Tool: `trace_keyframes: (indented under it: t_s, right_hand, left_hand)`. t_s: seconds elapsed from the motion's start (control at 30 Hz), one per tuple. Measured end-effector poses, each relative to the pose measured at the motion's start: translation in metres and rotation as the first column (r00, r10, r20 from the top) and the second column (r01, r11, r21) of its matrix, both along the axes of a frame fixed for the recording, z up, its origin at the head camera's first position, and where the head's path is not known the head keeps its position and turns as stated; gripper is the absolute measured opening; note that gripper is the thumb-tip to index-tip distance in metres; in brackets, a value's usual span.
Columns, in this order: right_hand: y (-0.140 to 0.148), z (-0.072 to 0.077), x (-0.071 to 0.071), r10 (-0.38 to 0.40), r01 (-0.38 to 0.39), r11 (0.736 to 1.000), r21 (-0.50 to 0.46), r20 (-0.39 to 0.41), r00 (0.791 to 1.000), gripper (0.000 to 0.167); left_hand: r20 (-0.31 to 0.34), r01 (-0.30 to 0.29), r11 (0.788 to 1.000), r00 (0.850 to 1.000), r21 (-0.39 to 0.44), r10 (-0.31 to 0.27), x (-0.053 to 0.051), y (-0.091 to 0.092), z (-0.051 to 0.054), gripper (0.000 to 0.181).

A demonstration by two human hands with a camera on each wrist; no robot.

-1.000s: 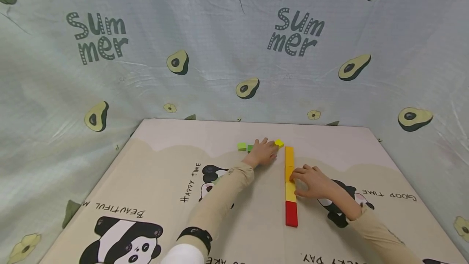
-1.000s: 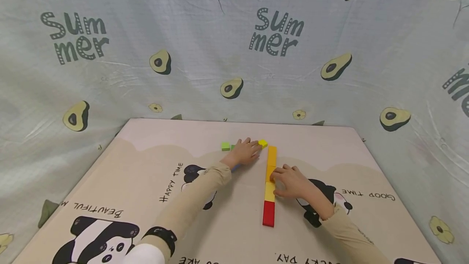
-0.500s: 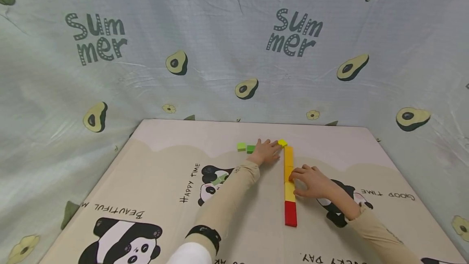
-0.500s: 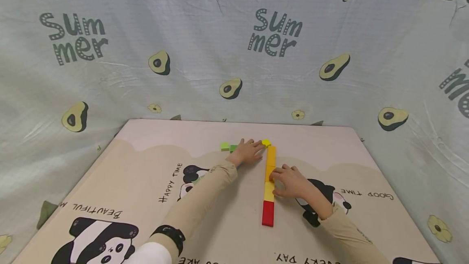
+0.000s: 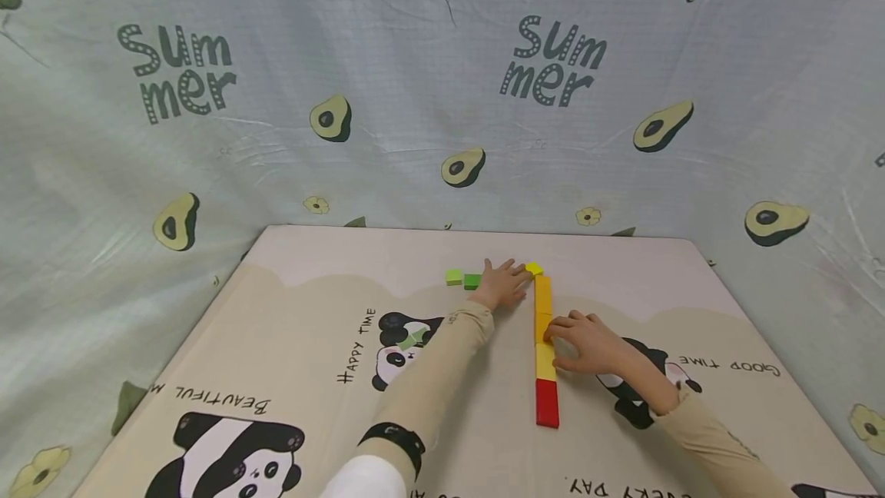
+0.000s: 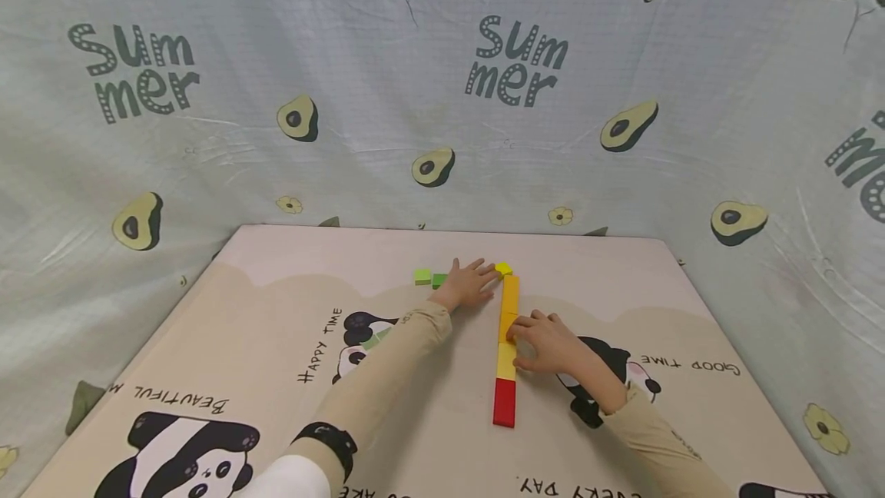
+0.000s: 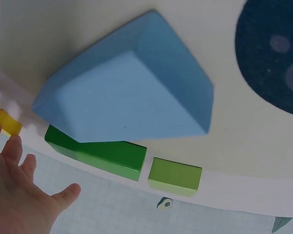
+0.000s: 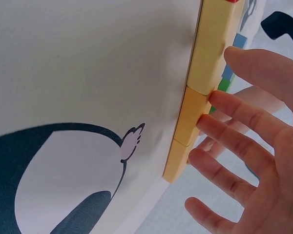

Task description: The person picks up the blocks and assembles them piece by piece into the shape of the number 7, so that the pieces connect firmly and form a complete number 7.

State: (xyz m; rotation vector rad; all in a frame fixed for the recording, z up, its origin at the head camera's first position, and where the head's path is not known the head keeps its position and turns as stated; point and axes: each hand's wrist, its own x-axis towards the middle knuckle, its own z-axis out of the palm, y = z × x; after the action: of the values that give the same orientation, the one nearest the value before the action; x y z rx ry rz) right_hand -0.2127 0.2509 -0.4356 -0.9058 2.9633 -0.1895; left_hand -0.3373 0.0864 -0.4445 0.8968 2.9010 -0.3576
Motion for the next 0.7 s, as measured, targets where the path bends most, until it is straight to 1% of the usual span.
trace_keyframes:
  t_s: [0.2,0.33,0.43,0.53,0.7]
  right_hand:
    - [0.0012,-0.0011,-0.0007,0.002,-0.002,1.0,0.0,-0.003,1.0,0.036]
    - [0.0009,-0.001,-0.0002,-0.004,0.004,1.0,0.004,0.001,1.0,0.036]
    - [0.0007,-0.0007,0.0004,-0.005,0.005,1.0,0.002,0.005,1.0,0.036]
    - [0.0006,-0.0008,0.0008,-0.005,0.005,1.0,-0.001,0.007,1.0,0.036]
    - [-0.0002,-0.0007,0.0009,-0.011,0.011,1.0,0.002,0.008,1.0,0.037]
  left_hand:
    - [-0.004,-0.015,0.999,1.0,-0.03,0.015,0.0001,0.0026,0.0014,0.051]
    - [-0.016,-0.001,1.0,1.0,-0.03,0.001,0.0025,0.0043,0.0025,0.05]
    - [-0.046,0.019,0.999,0.999,-0.031,-0.02,0.0047,0.0058,0.0033,0.048]
    - [-0.073,0.027,0.999,0.997,-0.04,-0.03,0.0063,0.0067,0.0042,0.048]
    - [-0.068,0.015,0.998,0.998,-0.056,-0.018,0.0074,0.0065,0.005,0.049]
